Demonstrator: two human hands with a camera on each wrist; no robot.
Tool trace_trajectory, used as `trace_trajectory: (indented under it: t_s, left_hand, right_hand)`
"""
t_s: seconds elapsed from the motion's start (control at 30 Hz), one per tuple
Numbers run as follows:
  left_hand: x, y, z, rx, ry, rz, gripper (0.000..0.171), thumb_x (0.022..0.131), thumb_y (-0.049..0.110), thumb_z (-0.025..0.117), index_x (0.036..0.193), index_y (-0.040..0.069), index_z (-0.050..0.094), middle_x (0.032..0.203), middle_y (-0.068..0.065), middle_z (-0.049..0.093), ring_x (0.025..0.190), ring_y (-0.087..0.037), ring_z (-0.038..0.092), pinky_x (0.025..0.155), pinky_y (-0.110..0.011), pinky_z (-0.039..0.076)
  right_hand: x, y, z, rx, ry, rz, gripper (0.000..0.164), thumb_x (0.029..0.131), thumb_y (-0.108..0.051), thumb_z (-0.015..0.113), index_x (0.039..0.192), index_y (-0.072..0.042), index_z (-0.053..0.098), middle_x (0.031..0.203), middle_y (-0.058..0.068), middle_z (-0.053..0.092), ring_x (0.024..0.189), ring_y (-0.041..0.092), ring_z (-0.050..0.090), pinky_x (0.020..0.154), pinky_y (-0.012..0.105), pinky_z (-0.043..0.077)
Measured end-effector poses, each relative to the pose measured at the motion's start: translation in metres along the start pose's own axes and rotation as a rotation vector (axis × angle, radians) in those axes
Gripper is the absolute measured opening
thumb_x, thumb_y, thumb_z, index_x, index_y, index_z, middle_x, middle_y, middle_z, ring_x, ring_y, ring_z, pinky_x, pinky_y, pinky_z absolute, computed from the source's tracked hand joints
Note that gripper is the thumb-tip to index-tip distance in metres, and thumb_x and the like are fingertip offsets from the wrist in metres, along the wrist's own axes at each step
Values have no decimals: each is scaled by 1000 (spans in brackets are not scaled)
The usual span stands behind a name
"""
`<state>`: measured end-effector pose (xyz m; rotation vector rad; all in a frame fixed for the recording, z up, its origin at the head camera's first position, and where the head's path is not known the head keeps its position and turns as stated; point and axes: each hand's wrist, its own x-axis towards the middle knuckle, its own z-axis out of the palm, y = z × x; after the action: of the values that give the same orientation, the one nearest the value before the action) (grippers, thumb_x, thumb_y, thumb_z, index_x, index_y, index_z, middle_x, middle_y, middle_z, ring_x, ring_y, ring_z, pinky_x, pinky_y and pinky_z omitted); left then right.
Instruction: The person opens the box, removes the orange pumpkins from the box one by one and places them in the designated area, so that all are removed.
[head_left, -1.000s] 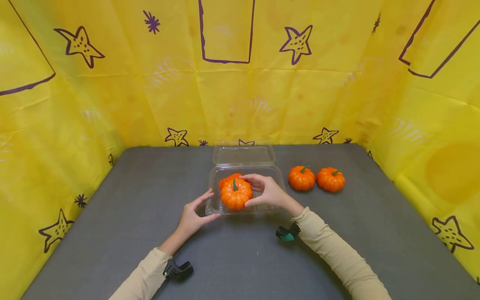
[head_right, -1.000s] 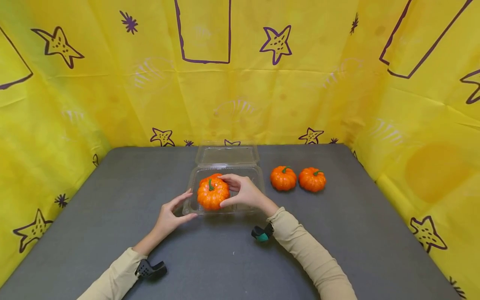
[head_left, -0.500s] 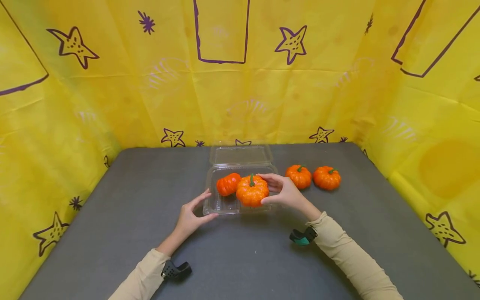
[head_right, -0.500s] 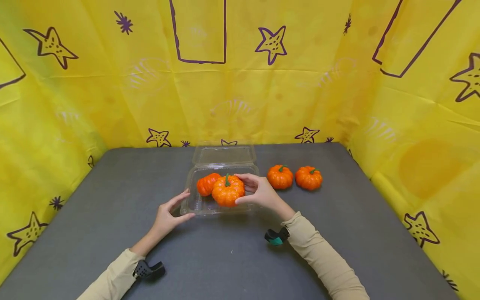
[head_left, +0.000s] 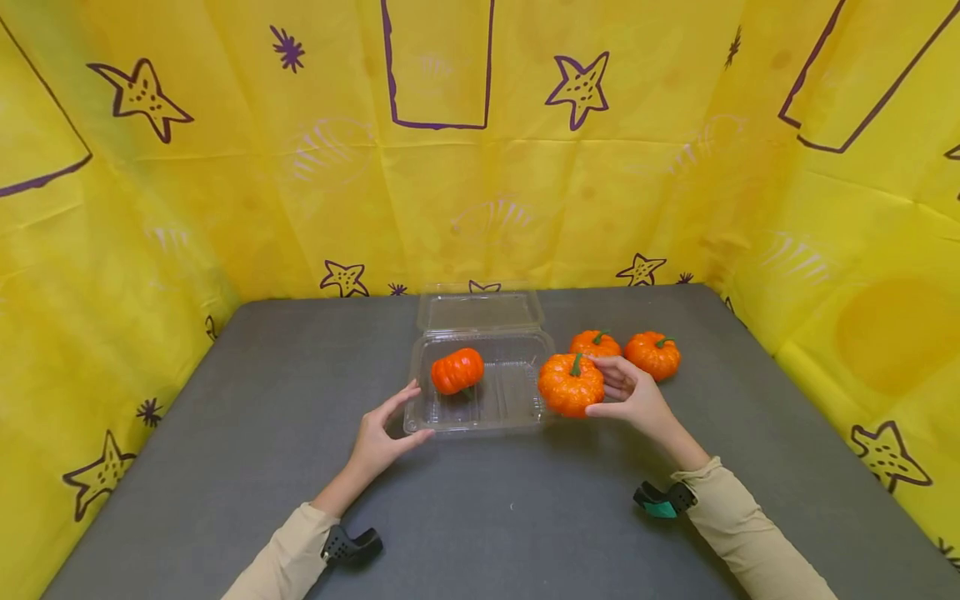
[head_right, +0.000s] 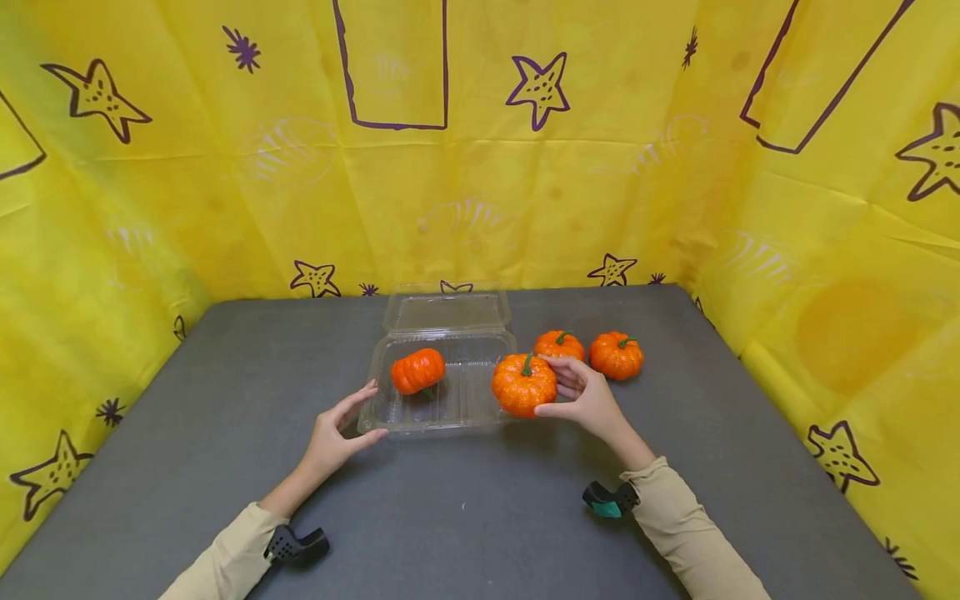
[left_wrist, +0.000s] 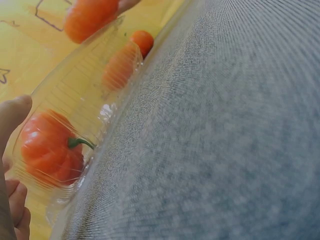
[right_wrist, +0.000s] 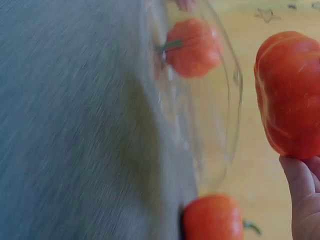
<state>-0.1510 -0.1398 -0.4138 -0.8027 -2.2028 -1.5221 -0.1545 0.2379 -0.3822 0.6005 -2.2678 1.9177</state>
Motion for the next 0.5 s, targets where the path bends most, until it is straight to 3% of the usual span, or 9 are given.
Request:
trace_trajectory:
  t_s: [0.23, 0.5]
  left_hand:
    - [0, 2, -1, -11, -10, -9, 56, 61, -9, 77, 112, -12, 53, 121, -30, 46, 112, -43, 43, 94, -20, 32]
    - [1, 1, -1, 0, -18, -27, 56, 62, -7, 77, 113, -11, 53, 122, -28, 46, 113, -40, 43, 93, -19, 32]
  right_hand:
    - [-15, 9, -19, -32, 35, -7, 55, 69, 12, 70, 116, 15, 42, 112, -13, 55, 100, 3, 54, 80, 18, 44]
    - [-18, 24, -30, -58, 4, 24, 57, 68, 12, 71, 117, 15, 42, 114, -5, 52, 103, 1, 51, 83, 16, 41]
